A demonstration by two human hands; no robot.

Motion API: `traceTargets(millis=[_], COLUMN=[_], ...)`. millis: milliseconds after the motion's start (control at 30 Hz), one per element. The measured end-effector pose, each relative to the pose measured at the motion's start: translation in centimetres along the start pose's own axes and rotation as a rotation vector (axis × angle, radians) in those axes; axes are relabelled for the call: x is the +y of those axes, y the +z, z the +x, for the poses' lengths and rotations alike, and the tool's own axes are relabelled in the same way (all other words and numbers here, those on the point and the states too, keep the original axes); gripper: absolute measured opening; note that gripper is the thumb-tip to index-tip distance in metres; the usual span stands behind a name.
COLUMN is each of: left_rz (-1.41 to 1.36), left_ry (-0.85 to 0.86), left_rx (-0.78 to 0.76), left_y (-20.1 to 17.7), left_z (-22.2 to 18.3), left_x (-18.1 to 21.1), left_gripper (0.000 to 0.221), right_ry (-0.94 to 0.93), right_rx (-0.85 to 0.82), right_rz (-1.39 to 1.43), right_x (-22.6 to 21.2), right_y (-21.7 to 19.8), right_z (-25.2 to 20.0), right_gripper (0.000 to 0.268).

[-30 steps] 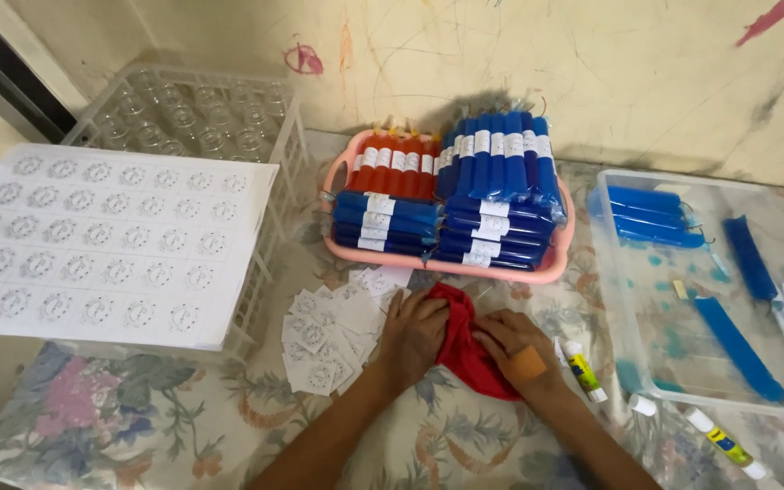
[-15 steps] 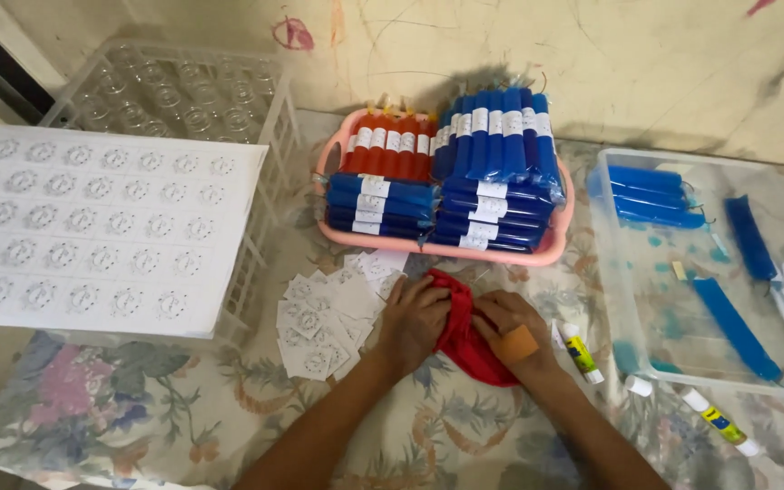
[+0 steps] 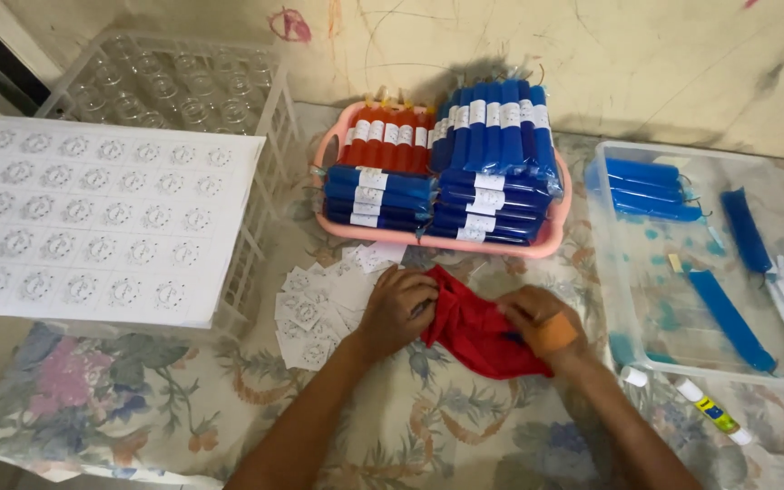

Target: The person applies glue to small white labels and attaches them to individual blue liquid pouches.

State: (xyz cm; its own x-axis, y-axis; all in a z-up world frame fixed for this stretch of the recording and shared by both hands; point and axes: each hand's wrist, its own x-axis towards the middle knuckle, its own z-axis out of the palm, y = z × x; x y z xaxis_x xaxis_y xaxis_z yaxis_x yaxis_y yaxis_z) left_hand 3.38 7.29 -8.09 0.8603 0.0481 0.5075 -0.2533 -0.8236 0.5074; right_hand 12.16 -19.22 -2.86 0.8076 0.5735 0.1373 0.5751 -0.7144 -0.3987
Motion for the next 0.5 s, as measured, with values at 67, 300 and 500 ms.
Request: traceTargets(millis=[67,300,500], left_rz=[-0.021,0.095,-0.133], left_ry=[0.072,0.157,0.453], left_rx=[0.046,0.237,0.104], left_y=[-0.1,-2.4,-4.1], left_z=[0.2,1.3,0.9], left_x=[-0.6,0.0,6.2], left_gripper=[0.005,0.017,0.025], right_ry=[0.095,0.050,0.030], right_rx=[0.222,0.318,0.011], right_rz=[-0.055,-0.332,-0.163], right_x=[-0.3,-3.6,-1.3], right_y=[-1.0,-2.8,1.1], right_z=[0.7,-1.0,-2.3], right_gripper=[0.026,0.030,0.030])
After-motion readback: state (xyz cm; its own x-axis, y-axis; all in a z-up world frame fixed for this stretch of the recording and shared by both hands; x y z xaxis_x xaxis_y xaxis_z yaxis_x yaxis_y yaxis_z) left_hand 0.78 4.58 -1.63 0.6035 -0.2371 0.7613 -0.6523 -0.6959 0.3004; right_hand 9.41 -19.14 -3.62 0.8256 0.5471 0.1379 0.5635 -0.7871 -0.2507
